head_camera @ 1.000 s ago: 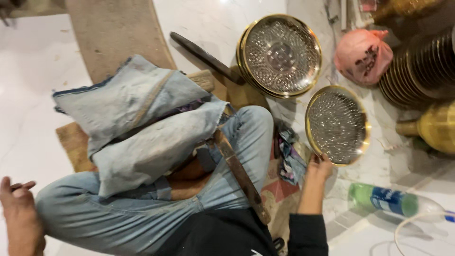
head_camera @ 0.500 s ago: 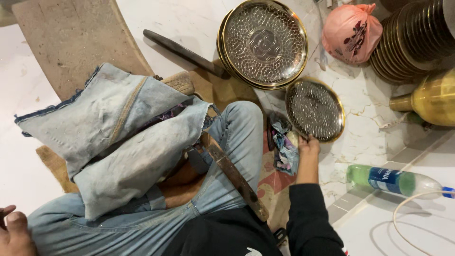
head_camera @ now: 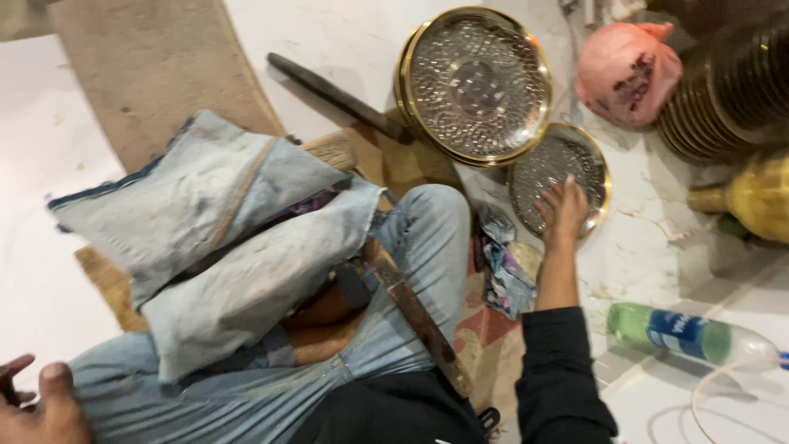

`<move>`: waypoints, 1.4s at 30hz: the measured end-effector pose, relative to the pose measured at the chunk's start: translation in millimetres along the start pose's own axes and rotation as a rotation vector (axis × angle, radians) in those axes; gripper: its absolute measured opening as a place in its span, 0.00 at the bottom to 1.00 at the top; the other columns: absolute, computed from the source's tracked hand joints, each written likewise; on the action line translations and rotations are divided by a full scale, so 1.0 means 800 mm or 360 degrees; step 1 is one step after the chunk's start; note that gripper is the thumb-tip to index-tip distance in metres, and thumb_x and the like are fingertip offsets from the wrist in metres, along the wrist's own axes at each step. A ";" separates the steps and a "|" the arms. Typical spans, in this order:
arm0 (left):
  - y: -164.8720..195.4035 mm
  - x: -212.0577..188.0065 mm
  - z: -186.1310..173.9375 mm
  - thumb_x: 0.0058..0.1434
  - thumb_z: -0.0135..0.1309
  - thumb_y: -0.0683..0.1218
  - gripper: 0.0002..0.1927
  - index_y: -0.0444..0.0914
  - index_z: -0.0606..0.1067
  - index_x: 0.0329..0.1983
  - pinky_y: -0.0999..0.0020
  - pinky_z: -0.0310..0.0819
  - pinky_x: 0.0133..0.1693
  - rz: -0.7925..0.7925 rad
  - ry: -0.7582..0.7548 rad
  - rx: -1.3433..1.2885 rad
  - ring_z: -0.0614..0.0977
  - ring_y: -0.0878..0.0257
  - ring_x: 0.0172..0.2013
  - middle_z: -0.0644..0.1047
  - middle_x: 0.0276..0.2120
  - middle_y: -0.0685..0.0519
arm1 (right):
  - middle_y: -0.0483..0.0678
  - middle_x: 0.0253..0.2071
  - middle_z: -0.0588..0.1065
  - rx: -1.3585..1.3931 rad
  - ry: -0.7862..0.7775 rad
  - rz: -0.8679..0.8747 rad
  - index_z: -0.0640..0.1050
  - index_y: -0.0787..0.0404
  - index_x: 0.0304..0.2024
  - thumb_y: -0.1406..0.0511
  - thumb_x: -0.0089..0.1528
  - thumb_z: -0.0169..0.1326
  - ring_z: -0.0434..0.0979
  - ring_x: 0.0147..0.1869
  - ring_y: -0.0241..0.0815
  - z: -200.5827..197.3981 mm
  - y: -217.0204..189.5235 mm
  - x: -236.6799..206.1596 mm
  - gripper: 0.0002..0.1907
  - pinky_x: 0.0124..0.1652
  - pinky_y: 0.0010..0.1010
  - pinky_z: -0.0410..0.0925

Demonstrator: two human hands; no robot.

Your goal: The person sits cross-legged on the floor with a decorative brass tray on their lap and engraves its pattern, holding a punch against the surface and striking it with a wooden mallet. They reposition the tray, wipe it with a cloth, and continue hammering the design across the surface.

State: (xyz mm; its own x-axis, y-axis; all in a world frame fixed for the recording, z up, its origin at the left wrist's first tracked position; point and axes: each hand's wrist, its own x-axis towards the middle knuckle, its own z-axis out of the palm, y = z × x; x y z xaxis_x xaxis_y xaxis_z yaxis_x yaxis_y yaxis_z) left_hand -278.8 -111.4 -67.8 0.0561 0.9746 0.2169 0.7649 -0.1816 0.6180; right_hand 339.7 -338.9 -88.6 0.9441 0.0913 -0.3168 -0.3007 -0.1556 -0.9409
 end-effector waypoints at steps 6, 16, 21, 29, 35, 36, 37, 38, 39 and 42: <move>0.052 -0.011 -0.004 0.73 0.56 0.48 0.20 0.29 0.70 0.59 0.75 0.60 0.40 -0.0318 0.0298 -0.0434 0.65 0.68 0.36 0.68 0.39 0.53 | 0.51 0.31 0.72 -0.0431 -0.0356 0.0334 0.73 0.65 0.42 0.45 0.68 0.57 0.76 0.28 0.43 0.069 -0.033 0.013 0.28 0.29 0.36 0.70; 0.091 -0.010 0.011 0.73 0.58 0.39 0.18 0.28 0.72 0.63 0.76 0.64 0.41 -0.0321 0.0339 -0.0435 0.65 0.70 0.35 0.76 0.44 0.55 | 0.57 0.37 0.77 -0.0365 -0.0414 0.0318 0.73 0.70 0.44 0.67 0.66 0.52 0.82 0.38 0.50 0.094 -0.049 0.004 0.10 0.40 0.42 0.79; 0.086 -0.018 0.018 0.75 0.57 0.35 0.16 0.27 0.71 0.63 0.77 0.64 0.42 -0.0311 0.0357 -0.0494 0.66 0.70 0.36 0.76 0.45 0.53 | 0.59 0.43 0.79 0.0244 -0.0274 0.0354 0.71 0.70 0.48 0.73 0.62 0.42 0.86 0.43 0.53 0.108 -0.055 -0.017 0.13 0.41 0.44 0.82; 0.091 -0.014 0.025 0.79 0.50 0.33 0.14 0.26 0.70 0.66 0.76 0.69 0.48 -0.0315 0.0491 -0.0657 0.71 0.70 0.41 0.74 0.44 0.52 | 0.57 0.49 0.77 0.0243 -0.0498 0.0505 0.72 0.67 0.53 0.70 0.66 0.53 0.80 0.50 0.50 0.113 -0.067 -0.008 0.13 0.46 0.36 0.78; 0.088 -0.018 0.028 0.84 0.43 0.38 0.11 0.26 0.70 0.63 0.72 0.70 0.53 -0.0304 0.0551 -0.0691 0.76 0.66 0.46 0.76 0.42 0.51 | 0.65 0.57 0.71 0.0275 -0.0227 0.0382 0.65 0.76 0.57 0.78 0.64 0.45 0.83 0.56 0.56 0.110 -0.092 -0.008 0.18 0.52 0.44 0.78; 0.088 -0.019 0.028 0.85 0.43 0.38 0.11 0.26 0.69 0.63 0.72 0.70 0.54 -0.0272 0.0547 -0.0697 0.76 0.66 0.45 0.76 0.42 0.50 | 0.61 0.52 0.74 0.0354 -0.0269 0.0240 0.67 0.74 0.56 0.77 0.62 0.44 0.83 0.52 0.52 0.105 -0.099 -0.009 0.18 0.49 0.42 0.78; 0.088 -0.020 0.029 0.86 0.43 0.38 0.11 0.26 0.69 0.64 0.72 0.70 0.54 -0.0236 0.0547 -0.0711 0.75 0.66 0.45 0.76 0.42 0.50 | 0.56 0.46 0.76 0.0439 -0.0313 0.0090 0.69 0.71 0.54 0.76 0.61 0.43 0.83 0.47 0.49 0.101 -0.106 -0.008 0.18 0.45 0.41 0.78; 0.088 -0.021 0.030 0.87 0.42 0.38 0.11 0.26 0.69 0.65 0.73 0.70 0.54 -0.0204 0.0542 -0.0726 0.74 0.66 0.44 0.76 0.42 0.49 | 0.52 0.46 0.79 0.0087 -0.0186 -0.0425 0.75 0.74 0.52 0.76 0.65 0.48 0.81 0.46 0.44 0.091 -0.115 -0.006 0.14 0.44 0.36 0.76; 0.089 -0.019 0.032 0.87 0.43 0.39 0.11 0.26 0.69 0.64 0.73 0.69 0.51 -0.0245 0.0550 -0.0758 0.74 0.66 0.43 0.76 0.41 0.50 | 0.48 0.46 0.81 -0.0269 -0.0052 -0.0940 0.81 0.77 0.50 0.76 0.68 0.52 0.80 0.44 0.38 0.078 -0.120 -0.004 0.11 0.42 0.30 0.75; 0.090 -0.015 0.036 0.85 0.46 0.40 0.10 0.27 0.70 0.61 0.73 0.69 0.46 -0.0328 0.0577 -0.0784 0.75 0.67 0.41 0.76 0.40 0.50 | 0.47 0.35 0.76 -0.1201 0.0539 -0.1818 0.76 0.66 0.46 0.77 0.61 0.45 0.72 0.33 0.40 0.024 -0.143 0.021 0.14 0.35 0.35 0.67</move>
State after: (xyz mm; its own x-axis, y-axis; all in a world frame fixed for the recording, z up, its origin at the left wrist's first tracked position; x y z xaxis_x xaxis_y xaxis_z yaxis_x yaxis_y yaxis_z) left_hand -206.1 -132.0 -47.5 -0.3471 0.9053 0.2449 0.3476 -0.1183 0.9301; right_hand 387.6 -300.5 11.5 0.6337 0.3027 0.7119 0.6837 -0.6498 -0.3323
